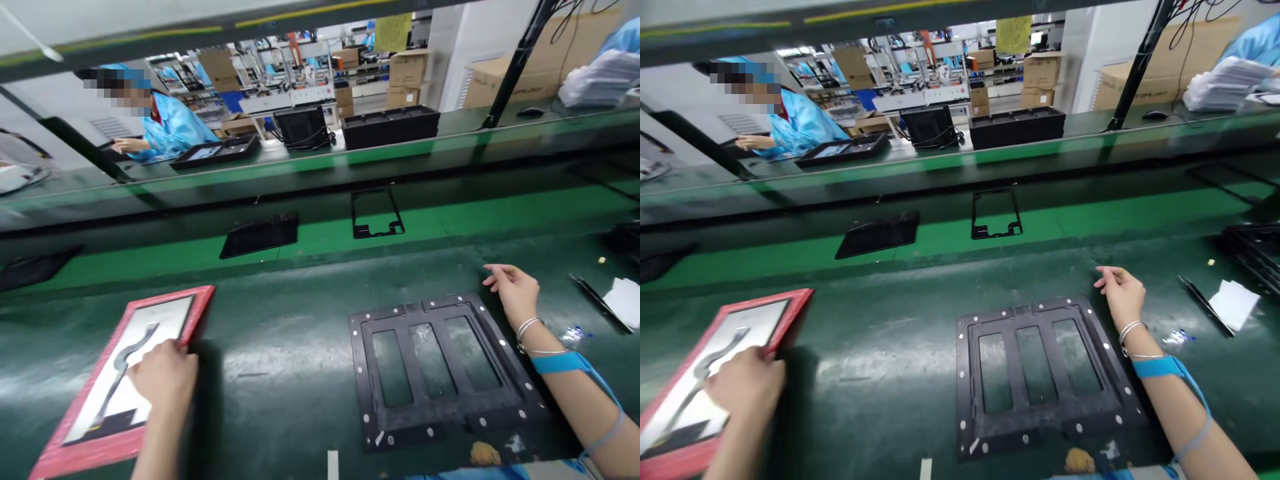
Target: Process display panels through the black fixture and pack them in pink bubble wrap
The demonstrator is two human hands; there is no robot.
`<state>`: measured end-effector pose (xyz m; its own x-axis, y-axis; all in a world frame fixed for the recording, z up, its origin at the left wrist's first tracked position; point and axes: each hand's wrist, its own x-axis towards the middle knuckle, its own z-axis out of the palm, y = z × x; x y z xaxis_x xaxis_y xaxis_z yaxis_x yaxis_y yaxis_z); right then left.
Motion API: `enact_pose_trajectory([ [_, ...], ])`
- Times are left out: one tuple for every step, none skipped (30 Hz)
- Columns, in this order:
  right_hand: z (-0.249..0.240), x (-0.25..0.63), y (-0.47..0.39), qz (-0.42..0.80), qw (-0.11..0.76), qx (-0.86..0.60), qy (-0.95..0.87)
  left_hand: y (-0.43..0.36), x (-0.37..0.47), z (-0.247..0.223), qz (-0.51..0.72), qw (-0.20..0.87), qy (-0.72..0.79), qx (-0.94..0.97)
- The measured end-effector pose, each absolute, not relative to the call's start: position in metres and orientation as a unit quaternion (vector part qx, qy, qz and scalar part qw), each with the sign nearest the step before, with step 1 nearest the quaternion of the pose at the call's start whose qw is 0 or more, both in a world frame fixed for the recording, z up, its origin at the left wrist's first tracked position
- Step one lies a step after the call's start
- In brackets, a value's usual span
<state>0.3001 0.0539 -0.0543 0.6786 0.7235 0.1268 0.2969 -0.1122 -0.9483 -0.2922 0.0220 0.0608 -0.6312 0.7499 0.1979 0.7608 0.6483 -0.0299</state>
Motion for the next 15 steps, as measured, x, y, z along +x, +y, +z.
enact_pose_trajectory([
  [-0.055, 0.299, 0.054, 0.187, 0.562, -0.723, -0.357, 0.021, -0.280, 0.057, -0.013, 0.086, -0.894, -0.441],
  [-0.055, 0.299, 0.055, 0.186, 0.559, -0.724, -0.360, 0.020, -0.266, 0.054, -0.006, 0.068, -0.880, -0.470],
  [-0.055, 0.298, 0.055, 0.188, 0.555, -0.724, -0.364, 0.017, -0.250, 0.051, 0.004, 0.047, -0.865, -0.500],
  [-0.055, 0.298, 0.055, 0.189, 0.552, -0.724, -0.367, 0.013, -0.233, 0.049, 0.015, 0.024, -0.848, -0.529],
  [-0.054, 0.298, 0.055, 0.191, 0.549, -0.724, -0.371, 0.008, -0.216, 0.048, 0.026, 0.000, -0.831, -0.556],
  [-0.054, 0.298, 0.055, 0.194, 0.547, -0.723, -0.375, 0.002, -0.198, 0.047, 0.037, -0.025, -0.814, -0.580],
  [-0.053, 0.298, 0.055, 0.197, 0.544, -0.722, -0.379, -0.003, -0.179, 0.046, 0.047, -0.051, -0.797, -0.600],
  [-0.053, 0.298, 0.055, 0.202, 0.542, -0.720, -0.384, -0.008, -0.162, 0.045, 0.055, -0.075, -0.781, -0.618],
  [-0.053, 0.298, 0.055, 0.206, 0.540, -0.718, -0.388, -0.011, -0.145, 0.045, 0.061, -0.098, -0.765, -0.634],
  [-0.052, 0.298, 0.055, 0.211, 0.538, -0.715, -0.393, -0.013, -0.130, 0.045, 0.066, -0.119, -0.749, -0.649],
  [-0.052, 0.298, 0.055, 0.217, 0.537, -0.712, -0.396, -0.012, -0.116, 0.046, 0.068, -0.138, -0.733, -0.662],
  [-0.052, 0.298, 0.056, 0.222, 0.537, -0.710, -0.399, -0.007, -0.103, 0.048, 0.066, -0.153, -0.719, -0.675],
  [-0.052, 0.298, 0.056, 0.228, 0.536, -0.707, -0.401, 0.000, -0.092, 0.050, 0.062, -0.164, -0.707, -0.686],
  [-0.052, 0.298, 0.057, 0.234, 0.537, -0.704, -0.402, 0.011, -0.081, 0.053, 0.052, -0.168, -0.697, -0.695],
  [-0.052, 0.297, 0.057, 0.240, 0.537, -0.701, -0.404, 0.024, -0.071, 0.057, 0.034, -0.166, -0.689, -0.705],
])
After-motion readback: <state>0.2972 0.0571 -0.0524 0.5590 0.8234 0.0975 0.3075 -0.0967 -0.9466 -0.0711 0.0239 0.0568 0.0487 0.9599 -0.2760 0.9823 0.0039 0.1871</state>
